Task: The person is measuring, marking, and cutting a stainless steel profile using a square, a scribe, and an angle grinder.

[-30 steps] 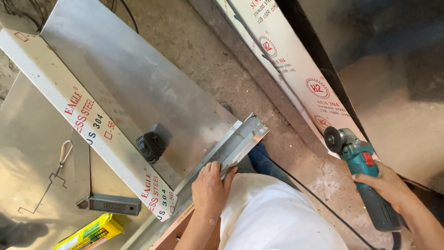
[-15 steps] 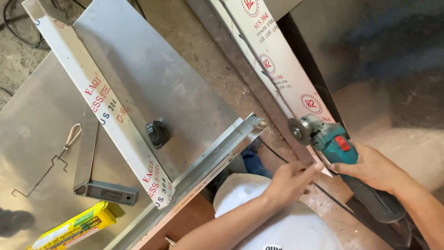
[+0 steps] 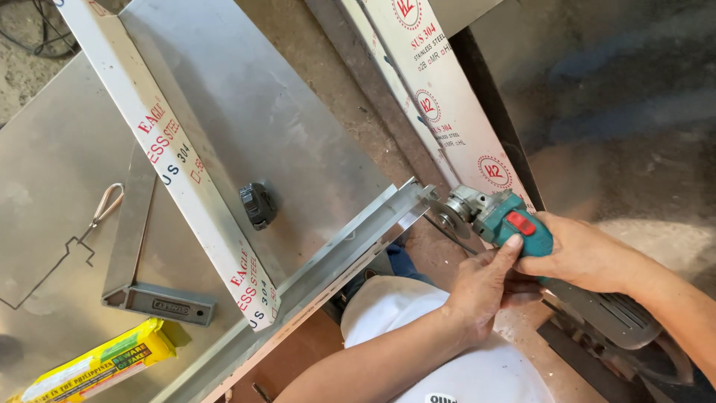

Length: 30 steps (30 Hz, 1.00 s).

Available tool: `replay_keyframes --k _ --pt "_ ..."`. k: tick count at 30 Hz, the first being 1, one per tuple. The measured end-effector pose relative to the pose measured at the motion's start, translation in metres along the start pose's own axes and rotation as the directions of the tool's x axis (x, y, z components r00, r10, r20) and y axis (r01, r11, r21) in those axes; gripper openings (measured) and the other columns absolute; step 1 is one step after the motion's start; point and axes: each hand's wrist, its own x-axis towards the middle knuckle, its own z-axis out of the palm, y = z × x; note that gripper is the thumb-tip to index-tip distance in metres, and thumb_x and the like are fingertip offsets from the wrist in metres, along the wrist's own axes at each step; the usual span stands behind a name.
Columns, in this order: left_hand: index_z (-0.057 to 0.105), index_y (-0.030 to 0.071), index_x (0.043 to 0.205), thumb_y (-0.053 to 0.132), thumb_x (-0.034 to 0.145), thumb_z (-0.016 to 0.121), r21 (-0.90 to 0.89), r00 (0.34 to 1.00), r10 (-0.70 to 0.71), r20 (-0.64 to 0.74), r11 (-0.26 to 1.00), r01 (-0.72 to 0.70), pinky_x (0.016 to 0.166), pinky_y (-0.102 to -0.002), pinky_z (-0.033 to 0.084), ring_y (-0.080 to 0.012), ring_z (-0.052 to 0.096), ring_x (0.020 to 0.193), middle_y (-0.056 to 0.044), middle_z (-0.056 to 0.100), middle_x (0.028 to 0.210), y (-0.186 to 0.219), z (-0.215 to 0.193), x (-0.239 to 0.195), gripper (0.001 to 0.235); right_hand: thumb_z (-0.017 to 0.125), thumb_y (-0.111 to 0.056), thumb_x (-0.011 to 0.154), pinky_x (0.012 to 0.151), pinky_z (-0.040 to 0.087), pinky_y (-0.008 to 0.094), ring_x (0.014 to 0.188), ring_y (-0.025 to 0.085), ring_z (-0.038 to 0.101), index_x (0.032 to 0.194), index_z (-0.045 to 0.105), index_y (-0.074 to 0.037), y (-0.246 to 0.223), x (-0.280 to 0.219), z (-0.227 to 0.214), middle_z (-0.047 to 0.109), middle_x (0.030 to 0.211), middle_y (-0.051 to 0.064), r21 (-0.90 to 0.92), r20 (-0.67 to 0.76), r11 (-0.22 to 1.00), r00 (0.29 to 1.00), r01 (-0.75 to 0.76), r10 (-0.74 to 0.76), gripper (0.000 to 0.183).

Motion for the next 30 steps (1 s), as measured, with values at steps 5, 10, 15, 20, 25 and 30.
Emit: replay_keyframes --k 5,10,15,20,25,30 --pt "0.063 -0.005 0.12 0.049 0.103 0.064 -0.001 1.0 -0.004 -0.007 1.0 0.004 0.083 -0.036 0.064 -0.0261 0.073 0.086 -0.017 0.071 0.102 0.006 0.001 -0.006 0.056 0.088 -0.038 0.073 0.081 0.059 0.037 0.085 0.022 0.074 0.118 0.066 -0.012 0.004 0.003 0.004 0.075 0.097 0.01 0.027 -0.013 1.0 1.0 -0.013 0.013 0.056" --pt "0.063 -0.006 0.119 0.049 0.104 0.063 0.017 1.0 0.003 -0.009 1.0 -0.003 0.08 -0.036 0.064 -0.0258 0.073 0.083 -0.017 0.071 0.102 0.0 -0.005 -0.002 0.057 0.087 -0.039 0.074 0.082 0.059 0.036 0.087 0.022 0.073 0.121 0.067 -0.014 -0.004 -0.003 0.004 0.075 0.097 0.009 0.025 -0.002 0.999 1.0 -0.031 0.031 0.057" --pt "0.063 -0.006 0.118 0.05 0.106 0.062 0.057 1.0 -0.024 0.005 0.998 0.023 0.079 -0.035 0.064 -0.0241 0.073 0.081 -0.015 0.07 0.1 0.0 -0.005 -0.002 0.058 0.088 -0.036 0.073 0.082 0.059 0.037 0.089 0.024 0.071 0.121 0.062 -0.012 0.014 0.003 0.008 0.074 0.097 0.012 0.064 -0.007 0.997 0.999 -0.049 0.049 0.059" --pt "0.064 -0.004 0.118 0.049 0.107 0.061 0.054 0.998 -0.063 -0.007 0.997 0.063 0.08 -0.034 0.064 -0.0231 0.073 0.082 -0.014 0.071 0.097 -0.002 0.0 0.0 0.054 0.088 -0.039 0.076 0.085 0.059 0.037 0.093 0.024 0.071 0.12 0.062 -0.009 0.025 0.006 0.009 0.074 0.1 0.012 0.032 0.03 0.992 0.993 -0.119 0.118 0.059" --pt "0.064 -0.005 0.118 0.046 0.108 0.061 0.049 0.999 -0.032 -0.039 0.998 0.034 0.078 -0.033 0.064 -0.0222 0.072 0.08 -0.015 0.071 0.096 -0.004 0.001 0.003 0.052 0.089 -0.039 0.075 0.085 0.059 0.037 0.094 0.024 0.071 0.121 0.06 -0.01 0.032 0.012 0.007 0.073 0.101 0.012 0.054 0.038 0.995 0.996 -0.081 0.079 0.062" --pt "0.066 -0.005 0.117 0.045 0.107 0.062 0.034 0.996 -0.014 -0.086 0.999 0.017 0.077 -0.032 0.064 -0.0214 0.072 0.079 -0.014 0.071 0.096 -0.004 0.004 0.0 0.051 0.086 -0.037 0.076 0.085 0.06 0.036 0.091 0.023 0.072 0.128 0.061 -0.014 0.02 0.013 0.0 0.074 0.099 0.012 0.068 0.105 0.997 0.994 -0.043 0.036 0.062"
